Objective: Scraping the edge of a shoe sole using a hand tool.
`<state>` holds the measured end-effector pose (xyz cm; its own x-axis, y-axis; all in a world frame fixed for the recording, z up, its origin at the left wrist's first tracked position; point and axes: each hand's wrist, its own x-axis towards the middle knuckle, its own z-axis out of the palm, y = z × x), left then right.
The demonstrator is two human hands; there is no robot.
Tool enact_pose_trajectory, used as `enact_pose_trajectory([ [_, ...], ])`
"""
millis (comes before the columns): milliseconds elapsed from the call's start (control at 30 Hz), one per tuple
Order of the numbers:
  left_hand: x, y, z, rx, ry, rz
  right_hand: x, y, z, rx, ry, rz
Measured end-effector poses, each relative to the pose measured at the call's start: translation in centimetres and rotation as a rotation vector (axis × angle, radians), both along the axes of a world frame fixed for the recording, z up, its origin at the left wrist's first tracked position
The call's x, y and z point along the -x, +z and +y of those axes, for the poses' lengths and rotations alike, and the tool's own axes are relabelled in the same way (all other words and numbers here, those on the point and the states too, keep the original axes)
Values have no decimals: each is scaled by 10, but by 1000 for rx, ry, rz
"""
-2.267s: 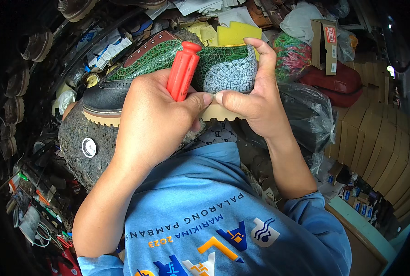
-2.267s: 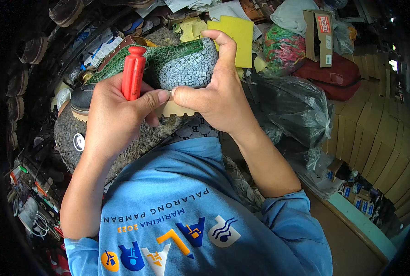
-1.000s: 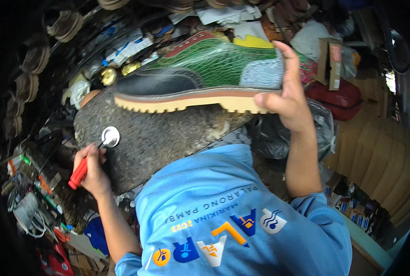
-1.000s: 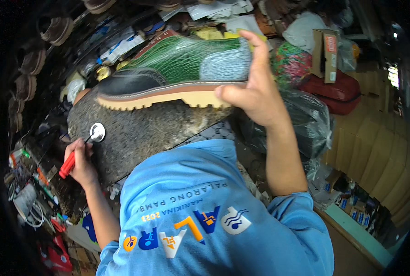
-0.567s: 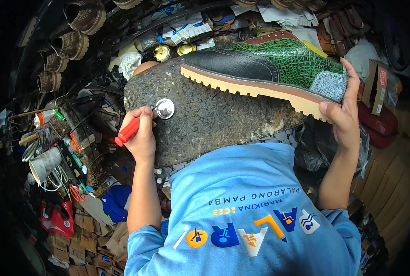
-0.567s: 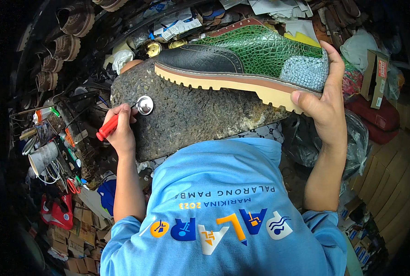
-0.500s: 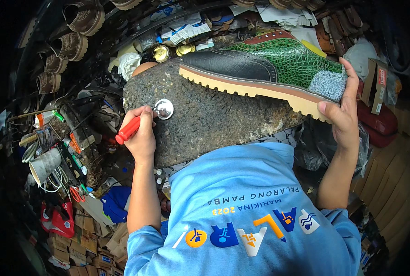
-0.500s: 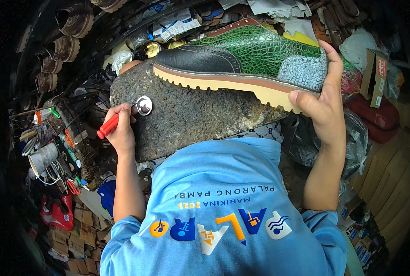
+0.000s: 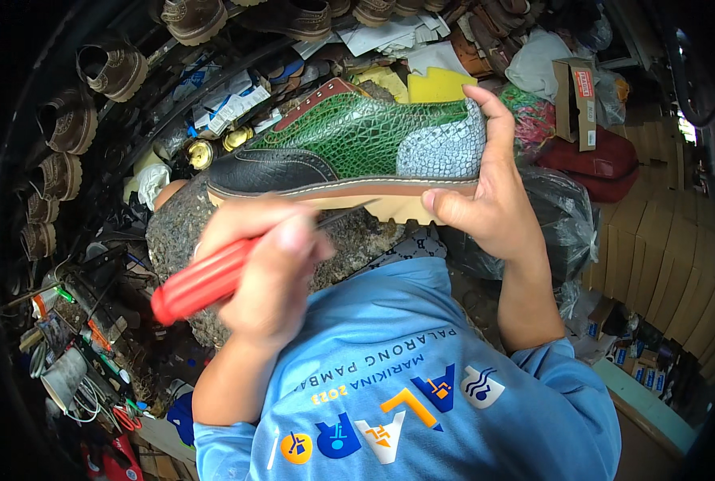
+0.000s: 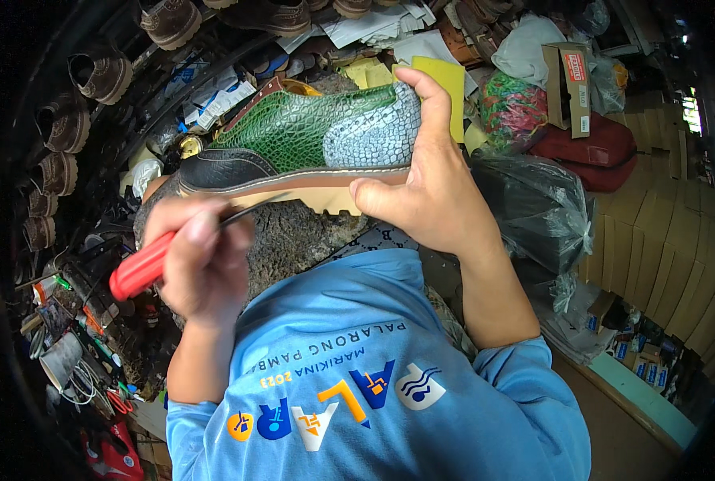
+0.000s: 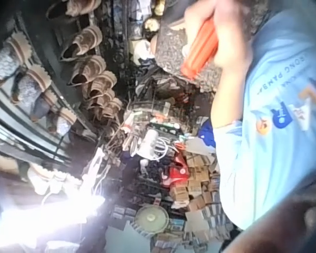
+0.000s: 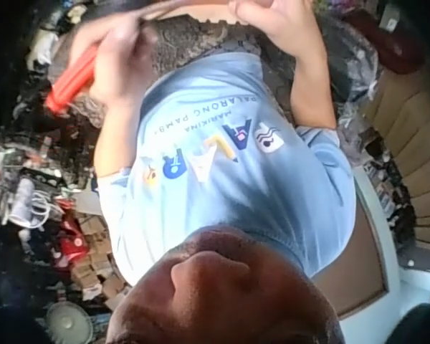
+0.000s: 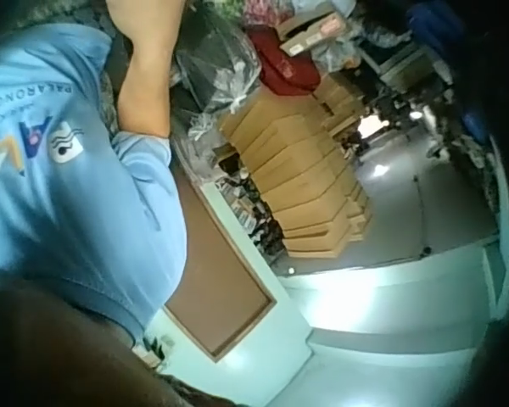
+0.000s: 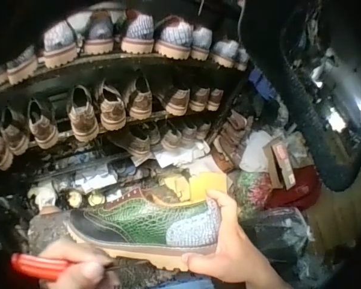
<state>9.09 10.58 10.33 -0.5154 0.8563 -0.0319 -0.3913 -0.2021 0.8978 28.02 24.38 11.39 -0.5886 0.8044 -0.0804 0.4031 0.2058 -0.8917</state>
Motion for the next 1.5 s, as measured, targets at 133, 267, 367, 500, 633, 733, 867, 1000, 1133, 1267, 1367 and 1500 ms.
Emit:
enact_pose_trajectory([
  [133,-20,-8,23,68,-55,-73,6,-4,-7,41,-89,117],
  [267,-26,-11,28,104,-11,-82,3,-9,-5,-30,-69,123],
  [367,-29,-12,30,56,15,4,0,-5,-4,7,-37,98],
  [500,-28,-11,30,35,3,-55,-3,-11,-2,-18,2,79],
  [633,-31,-10,30,33,6,-73,-4,-10,-5,-8,-12,79],
  [733,-31,-8,30,60,1,-48,-4,-10,-6,38,-29,95],
  [867,-31,-8,30,73,-4,-43,-4,-10,-6,6,-15,89],
  [1000,-32,-7,30,84,3,-30,-6,-11,-6,-33,-13,47],
  [1133,-31,-6,31,125,10,0,-6,-9,-5,2,-26,48],
  [1267,-32,-8,31,82,31,-94,-7,-10,-4,-54,-9,21],
  [1367,-31,-10,30,58,20,-71,-7,-11,-4,-35,-15,32],
  [1500,-31,-10,30,69,-2,-42,-5,-11,-6,18,-27,98],
])
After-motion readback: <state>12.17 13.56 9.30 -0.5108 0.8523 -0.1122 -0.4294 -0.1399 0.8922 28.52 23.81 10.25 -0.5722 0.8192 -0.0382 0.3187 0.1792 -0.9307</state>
